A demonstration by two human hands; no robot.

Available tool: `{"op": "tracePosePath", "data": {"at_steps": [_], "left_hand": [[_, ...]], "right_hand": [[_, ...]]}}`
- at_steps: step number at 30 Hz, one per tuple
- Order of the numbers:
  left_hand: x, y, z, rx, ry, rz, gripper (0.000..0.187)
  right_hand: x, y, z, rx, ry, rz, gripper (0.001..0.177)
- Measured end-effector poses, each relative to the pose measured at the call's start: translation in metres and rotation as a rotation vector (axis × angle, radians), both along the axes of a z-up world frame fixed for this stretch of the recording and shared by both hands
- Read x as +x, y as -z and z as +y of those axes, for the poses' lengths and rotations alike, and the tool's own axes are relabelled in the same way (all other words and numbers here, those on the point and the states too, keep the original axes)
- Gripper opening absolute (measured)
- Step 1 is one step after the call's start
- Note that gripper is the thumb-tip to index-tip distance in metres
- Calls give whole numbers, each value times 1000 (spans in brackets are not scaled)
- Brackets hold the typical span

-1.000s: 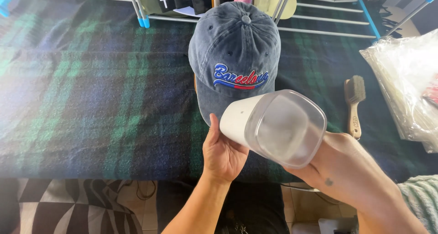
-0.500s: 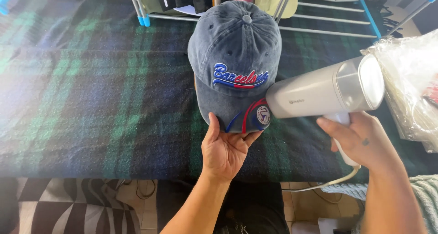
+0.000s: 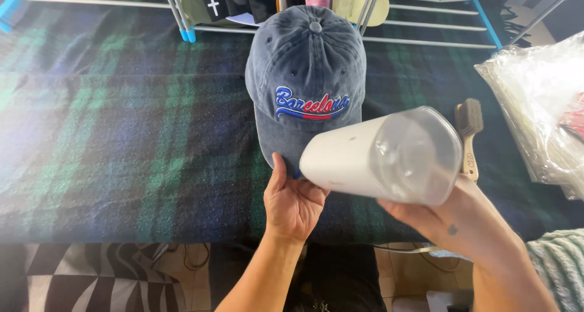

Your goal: Using a hair dryer and a brush to steam, clean, and shape baseball caps on a wooden head form.

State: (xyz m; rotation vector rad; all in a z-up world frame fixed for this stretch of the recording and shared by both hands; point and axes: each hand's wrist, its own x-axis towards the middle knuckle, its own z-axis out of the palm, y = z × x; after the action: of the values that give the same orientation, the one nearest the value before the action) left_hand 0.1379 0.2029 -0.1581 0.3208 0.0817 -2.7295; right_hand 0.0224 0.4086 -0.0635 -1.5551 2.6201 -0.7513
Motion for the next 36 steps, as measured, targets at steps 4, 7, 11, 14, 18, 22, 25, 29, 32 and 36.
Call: {"op": "tracePosePath", "data": {"at_steps": [4,7,11,14,18,22,25,29,32,36], "left_hand": [[1,-17,-1,-51,-3,-112,73],[3,-32,-1,-47,-22,-112,75],[4,-24,1,-84,-21,-70,75],[5,-25,1,-97,-39,-23,73],[5,-28,2,-81,-35,-62,71],[5,-34,3,-76,-14,-59,71],[5,-24,0,-108,-8,-49,75],[3,11,-2,-99,-32,174,67],[8,7,-4,-132,-41,153,83],[11,-5,-6,-135,0,170,108]], "right_hand": [[-16,-17,-10,109,385,-433,51],[-46,0,3,265,689,-434,44],[-49,-20,-2,208,700,-396,38],[-51,-29,-3,37,671,-487,30],[-57,-22,-3,118,609,-444,35],[-40,-18,-3,153,620,-521,37],[-30,0,3,131,573,-521,51],[-3,-3,-8,-4,259,-517,48],[11,1,-11,-120,-146,-120,21],[24,-17,-35,-46,-236,-90,20]]}}
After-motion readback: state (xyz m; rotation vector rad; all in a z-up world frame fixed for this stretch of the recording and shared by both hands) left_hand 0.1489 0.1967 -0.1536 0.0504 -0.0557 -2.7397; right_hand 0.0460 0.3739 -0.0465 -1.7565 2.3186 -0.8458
